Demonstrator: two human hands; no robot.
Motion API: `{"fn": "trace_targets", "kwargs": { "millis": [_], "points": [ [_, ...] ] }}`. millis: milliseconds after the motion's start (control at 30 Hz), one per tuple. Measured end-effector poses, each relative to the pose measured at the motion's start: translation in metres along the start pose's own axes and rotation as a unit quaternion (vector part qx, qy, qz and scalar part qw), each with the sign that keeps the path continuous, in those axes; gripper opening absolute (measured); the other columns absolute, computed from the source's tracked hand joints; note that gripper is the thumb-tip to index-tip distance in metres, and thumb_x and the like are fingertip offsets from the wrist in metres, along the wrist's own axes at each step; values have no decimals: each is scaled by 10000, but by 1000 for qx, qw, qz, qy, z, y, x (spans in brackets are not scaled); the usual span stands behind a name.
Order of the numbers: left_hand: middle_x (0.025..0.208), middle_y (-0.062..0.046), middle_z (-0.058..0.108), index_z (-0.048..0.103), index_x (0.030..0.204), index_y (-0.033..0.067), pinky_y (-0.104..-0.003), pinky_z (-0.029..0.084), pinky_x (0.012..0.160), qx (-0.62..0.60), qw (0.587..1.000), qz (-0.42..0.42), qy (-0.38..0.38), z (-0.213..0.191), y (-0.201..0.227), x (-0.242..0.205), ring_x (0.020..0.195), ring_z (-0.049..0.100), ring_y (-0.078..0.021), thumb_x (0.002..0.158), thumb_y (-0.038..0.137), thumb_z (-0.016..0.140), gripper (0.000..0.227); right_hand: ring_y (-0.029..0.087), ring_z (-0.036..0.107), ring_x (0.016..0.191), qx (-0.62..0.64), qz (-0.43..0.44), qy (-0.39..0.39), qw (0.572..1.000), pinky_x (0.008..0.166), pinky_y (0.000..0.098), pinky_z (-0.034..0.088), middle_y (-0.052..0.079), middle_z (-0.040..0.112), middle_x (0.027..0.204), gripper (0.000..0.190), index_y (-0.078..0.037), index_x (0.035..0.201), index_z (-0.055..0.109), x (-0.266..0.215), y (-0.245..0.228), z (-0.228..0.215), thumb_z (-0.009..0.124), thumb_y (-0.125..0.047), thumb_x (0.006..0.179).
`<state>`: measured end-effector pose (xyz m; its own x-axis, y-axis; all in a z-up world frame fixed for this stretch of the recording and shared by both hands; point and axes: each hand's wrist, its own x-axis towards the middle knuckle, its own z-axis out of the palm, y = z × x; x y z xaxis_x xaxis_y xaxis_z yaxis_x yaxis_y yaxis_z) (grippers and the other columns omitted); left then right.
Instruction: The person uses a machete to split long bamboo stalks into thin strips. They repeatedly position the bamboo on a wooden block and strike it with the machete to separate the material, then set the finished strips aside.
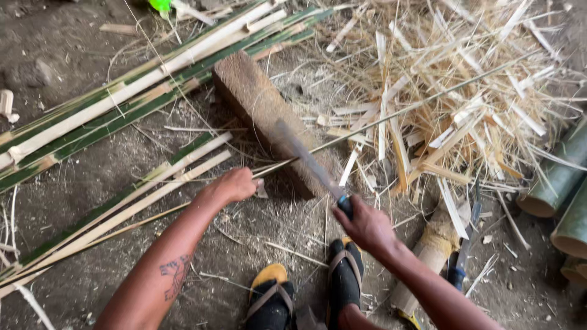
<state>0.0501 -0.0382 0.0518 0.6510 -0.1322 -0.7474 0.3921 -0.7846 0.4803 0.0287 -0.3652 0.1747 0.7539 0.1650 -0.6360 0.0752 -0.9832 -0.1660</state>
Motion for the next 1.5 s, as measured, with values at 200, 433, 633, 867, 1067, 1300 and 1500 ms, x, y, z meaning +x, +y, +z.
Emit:
{"fn": "trace_targets", "kwargs": {
  "millis": [200, 433, 633, 867, 1067, 1300, 1500],
  "points": [
    [602, 73, 316, 475, 664, 99, -269, 284, 425, 3, 1000, -4, 29, 18, -61, -21, 463, 256, -119, 1044, 462, 519, 528, 126, 521, 401, -28, -16, -15, 999, 344, 299, 476, 58, 610, 651, 519, -103, 1140, 533, 1, 19, -13, 457, -589, 973],
    [578, 77, 341, 440, 637, 120, -281, 241, 446, 64, 994, -74, 46, 10, -120, -19, 472, 274, -97, 940, 678, 574, 648, 130, 434, 415, -4, 84, 82, 993, 335, 306, 399, 75, 602, 643, 534, -69, 1144, 557, 23, 79, -60, 471, -580, 1010],
    [560, 52, 417, 538, 635, 119, -282, 271, 438, 45, 991, -119, 41, 29, -149, -29, 478, 346, -120, 892, 721, 558, 655, 116, 522, 413, -79, 2, 15, 997, 353, 294, 513, 54, 633, 721, 501, -132, 1200, 542, 19, 83, -23, 492, -572, 965],
    [560, 71, 455, 637, 732, 81, -281, 257, 440, 114, 981, -131, 88, 4, -144, -58, 464, 363, -93, 935, 734, 532, 691, 147, 457, 445, -68, 203, 146, 966, 366, 326, 404, 75, 594, 636, 630, -36, 1153, 609, 34, 166, -136, 447, -631, 1024],
    [537, 18, 527, 665, 888, 129, -299, 329, 363, 60, 969, 1, 238, 26, -71, -36, 406, 406, -117, 987, 509, 550, 409, 168, 554, 452, 41, 96, 106, 989, 365, 330, 494, 111, 683, 730, 523, -67, 1159, 587, 13, 101, -43, 534, -552, 971],
    [694, -61, 656, 720, 937, 109, -375, 468, 530, -116, 991, 50, 49, 32, -20, 9, 559, 575, -173, 958, 440, 644, 340, 167, 606, 477, -2, 0, 42, 999, 420, 342, 540, 103, 705, 743, 548, -88, 1161, 560, -19, 26, 12, 497, -604, 989],
    [853, -145, 764, 757, 1001, 87, -468, 560, 699, -8, 977, 137, 162, 45, -14, -7, 755, 737, -298, 971, 283, 572, 272, 209, 630, 493, -55, -59, -23, 996, 406, 372, 562, 89, 668, 739, 557, -100, 1145, 541, -14, 13, -4, 480, -621, 955]
  ]
}}
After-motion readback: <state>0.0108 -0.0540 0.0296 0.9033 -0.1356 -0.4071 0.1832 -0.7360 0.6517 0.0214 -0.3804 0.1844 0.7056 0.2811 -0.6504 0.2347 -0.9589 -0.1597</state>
